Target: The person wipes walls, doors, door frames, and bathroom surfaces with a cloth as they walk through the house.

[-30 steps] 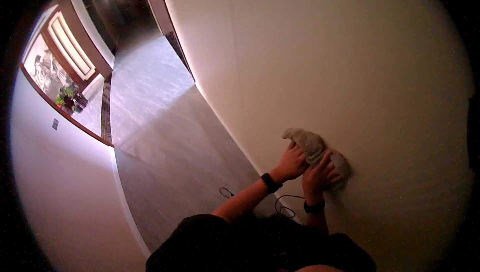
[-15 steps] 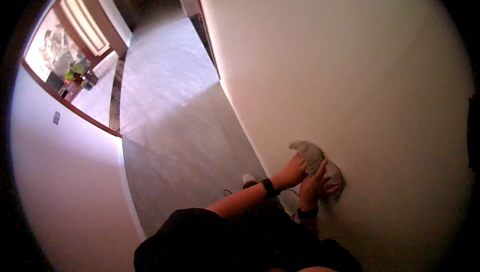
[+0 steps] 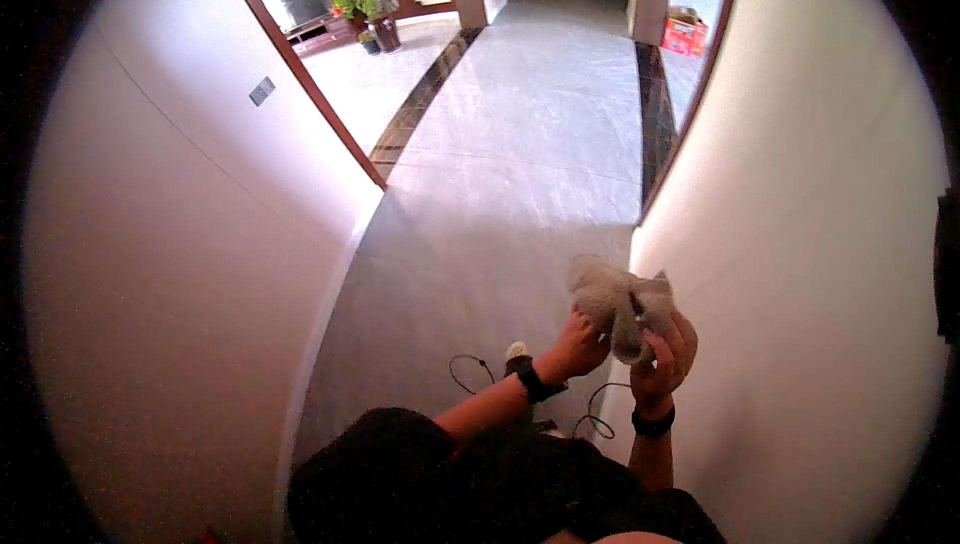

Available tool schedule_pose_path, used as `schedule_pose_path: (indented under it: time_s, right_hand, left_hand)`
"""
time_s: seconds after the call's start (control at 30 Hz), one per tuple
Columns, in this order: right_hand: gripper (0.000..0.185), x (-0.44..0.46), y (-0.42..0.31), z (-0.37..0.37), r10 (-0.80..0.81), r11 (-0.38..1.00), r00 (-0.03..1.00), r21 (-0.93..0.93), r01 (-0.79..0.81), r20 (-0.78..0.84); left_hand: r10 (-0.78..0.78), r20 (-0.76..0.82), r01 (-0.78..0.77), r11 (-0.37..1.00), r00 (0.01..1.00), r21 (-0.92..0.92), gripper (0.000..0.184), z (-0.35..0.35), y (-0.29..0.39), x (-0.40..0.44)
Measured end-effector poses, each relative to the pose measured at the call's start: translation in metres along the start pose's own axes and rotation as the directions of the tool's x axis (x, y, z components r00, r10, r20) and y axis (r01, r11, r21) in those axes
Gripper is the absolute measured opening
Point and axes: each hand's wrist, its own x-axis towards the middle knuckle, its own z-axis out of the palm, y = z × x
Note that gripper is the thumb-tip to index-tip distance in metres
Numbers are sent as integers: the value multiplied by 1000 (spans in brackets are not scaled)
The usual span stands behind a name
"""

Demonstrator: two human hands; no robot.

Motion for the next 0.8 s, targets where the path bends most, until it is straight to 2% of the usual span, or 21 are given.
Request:
schedule_pose_path:
  time_s: [0.03,0.07,0.13,0.2,0.27,0.33,0.37,0.4,0.43,0.47,0.5,0.53,0.57,0.6,0.63,0.7,0.73,0.77,0.8]
  right_hand:
    - [14,15,4,33,25,997,1000,74,-26,11]
    - [16,19,6,69,57,987,998,151,-61,30]
    - [22,30,6,126,91,976,991,187,-107,94]
    - [27,52,14,184,99,970,984,208,-130,149]
    - [36,81,18,239,196,874,949,394,-283,247]
    - [38,96,36,288,149,860,943,431,-272,299]
    - [40,98,51,311,113,861,923,428,-276,368]
    - [42,105,60,331,77,863,898,422,-277,433]
    - [37,112,68,349,82,862,867,402,-309,491]
    - [37,111,85,370,78,852,875,423,-307,478]
    - [34,118,94,386,78,832,830,423,-360,552]
    - [30,125,102,404,75,810,776,416,-414,626]
    - [27,128,117,426,64,772,801,479,-418,596]
    - [27,131,129,448,61,764,802,490,-421,594]
    - [29,148,132,467,43,763,765,473,-440,642]
    - [31,180,149,514,9,754,732,476,-452,681]
    - [32,201,154,533,-23,755,684,461,-466,729]
    - [33,221,152,554,-54,752,632,448,-484,773]
    - [33,235,156,583,-64,742,634,462,-486,770]
  left_hand:
    - [-10,-106,12,1000,994,16,41,-27,-15,14]
    - [-35,-102,38,999,994,33,41,-46,-47,15]
    - [-283,-141,277,959,949,-61,37,-82,-94,18]
    - [-194,-275,279,906,942,319,38,-131,-136,30]
    - [-194,-257,314,738,947,598,38,-171,-191,29]
    - [48,-397,305,558,917,772,37,-204,-221,43]
    - [42,-398,313,545,916,778,37,-203,-247,41]
    - [-209,-524,503,694,826,515,38,-205,-274,35]
    - [-334,-548,580,727,766,368,38,-212,-294,40]
    - [-453,-562,650,729,692,213,39,-217,-318,41]
    - [-314,-479,559,620,820,551,41,-228,-335,50]
    - [-212,-332,393,428,919,814,43,-241,-351,56]
    - [-211,-331,391,411,920,824,43,-250,-379,51]
    - [-46,-241,246,186,969,951,44,-262,-415,32]
    - [82,-109,114,-59,991,992,46,-281,-443,19]
    - [165,55,4,-335,985,942,48,-300,-468,47]
    - [-11,-180,179,-83,984,980,46,-308,-453,86]
    - [-237,-349,386,129,906,914,44,-325,-440,117]
    - [-241,-352,386,111,904,916,44,-341,-440,141]
